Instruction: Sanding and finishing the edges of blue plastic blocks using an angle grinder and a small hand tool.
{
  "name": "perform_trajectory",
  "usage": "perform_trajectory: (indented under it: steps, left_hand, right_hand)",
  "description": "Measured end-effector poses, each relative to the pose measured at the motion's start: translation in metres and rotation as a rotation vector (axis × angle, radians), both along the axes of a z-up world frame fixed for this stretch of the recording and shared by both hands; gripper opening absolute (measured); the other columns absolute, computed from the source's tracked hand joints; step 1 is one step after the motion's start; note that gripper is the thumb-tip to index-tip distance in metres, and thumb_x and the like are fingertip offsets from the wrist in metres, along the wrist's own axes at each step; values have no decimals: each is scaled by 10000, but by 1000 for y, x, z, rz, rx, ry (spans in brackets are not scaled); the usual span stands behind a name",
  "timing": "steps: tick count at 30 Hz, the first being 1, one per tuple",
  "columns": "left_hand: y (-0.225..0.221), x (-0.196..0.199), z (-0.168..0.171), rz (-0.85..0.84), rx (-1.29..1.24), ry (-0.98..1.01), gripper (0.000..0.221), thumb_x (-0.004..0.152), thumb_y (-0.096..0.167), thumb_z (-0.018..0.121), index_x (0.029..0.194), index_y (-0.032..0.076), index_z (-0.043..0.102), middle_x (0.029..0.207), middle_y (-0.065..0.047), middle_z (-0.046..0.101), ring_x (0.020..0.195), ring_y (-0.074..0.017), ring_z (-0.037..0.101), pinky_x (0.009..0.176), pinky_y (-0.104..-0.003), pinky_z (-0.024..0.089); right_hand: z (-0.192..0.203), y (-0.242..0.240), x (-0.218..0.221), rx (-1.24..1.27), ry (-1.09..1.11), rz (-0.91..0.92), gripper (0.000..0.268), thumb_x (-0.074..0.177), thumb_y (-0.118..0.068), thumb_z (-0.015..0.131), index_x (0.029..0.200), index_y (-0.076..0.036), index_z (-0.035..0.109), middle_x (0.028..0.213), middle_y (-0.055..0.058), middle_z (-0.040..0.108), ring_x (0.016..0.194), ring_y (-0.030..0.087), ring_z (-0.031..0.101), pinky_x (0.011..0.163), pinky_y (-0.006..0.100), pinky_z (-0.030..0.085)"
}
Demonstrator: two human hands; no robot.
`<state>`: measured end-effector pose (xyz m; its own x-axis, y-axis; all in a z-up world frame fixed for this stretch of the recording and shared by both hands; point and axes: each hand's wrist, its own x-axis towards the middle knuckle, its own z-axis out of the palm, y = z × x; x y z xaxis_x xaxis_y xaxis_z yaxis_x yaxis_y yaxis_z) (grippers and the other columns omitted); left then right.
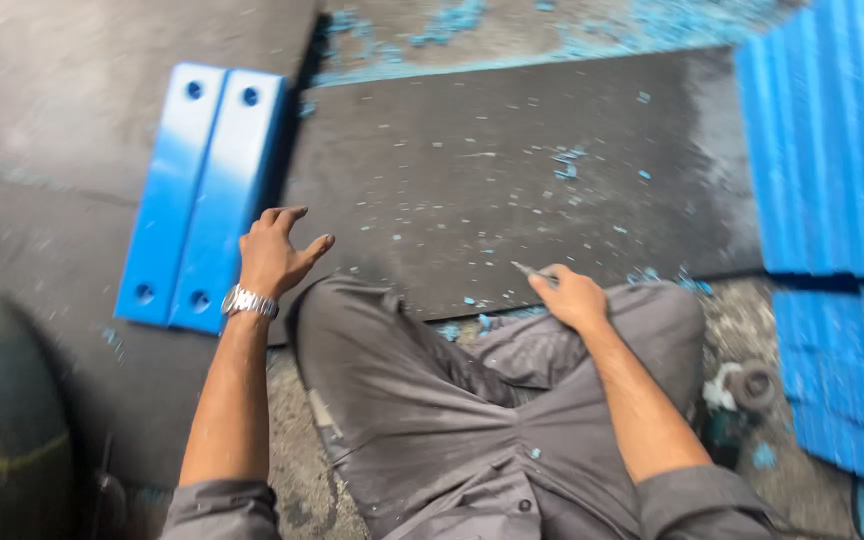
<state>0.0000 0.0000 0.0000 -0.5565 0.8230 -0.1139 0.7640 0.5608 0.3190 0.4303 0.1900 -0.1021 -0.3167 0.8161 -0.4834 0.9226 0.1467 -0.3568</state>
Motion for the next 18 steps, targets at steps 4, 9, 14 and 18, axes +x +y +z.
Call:
perform_trajectory:
  steps: [4,9,14,18]
  left_hand:
    - [71,117,34,-296,189,-157,581,838,455,810,1298,120,697,1266,-148,672,1155,-345,638,976,-451,510]
    - [114,215,-2,-516,107,-375,520,849,431,812,1223,82,717,1174,-147,704,1095,-331,684,902,-434,546]
    - [108,254,-81,-226,155,-505,482,833,430,812,1168,90,750,1148,-127,727,1071,-284,714,896,-390,564]
    - [81,250,-130,-112,144,-438,461,838,418,817,1121,60,757,1140,-139,728,1041,-274,728,893,-383,563]
  right_hand:
    - [-7,-9,12,60,209,186,399,847,-452,725,1144,-185,708,1070,84,734,1055,326,666,863,471,520]
    - [-28,-21,17,222,216,533,369,740,-210,793,1098,-190,703,1049,14,629,1106,255,557,894,453,414]
    - [-47,-10,8,197,328,336,305,775,-137,750,1071,-199,711,1078,51,609,1115,275,550,892,483,407]
    - [-62,-3,0,235,190,277,297,752,-133,730,1041,-205,728,1120,102,581,1152,306,522,931,523,395]
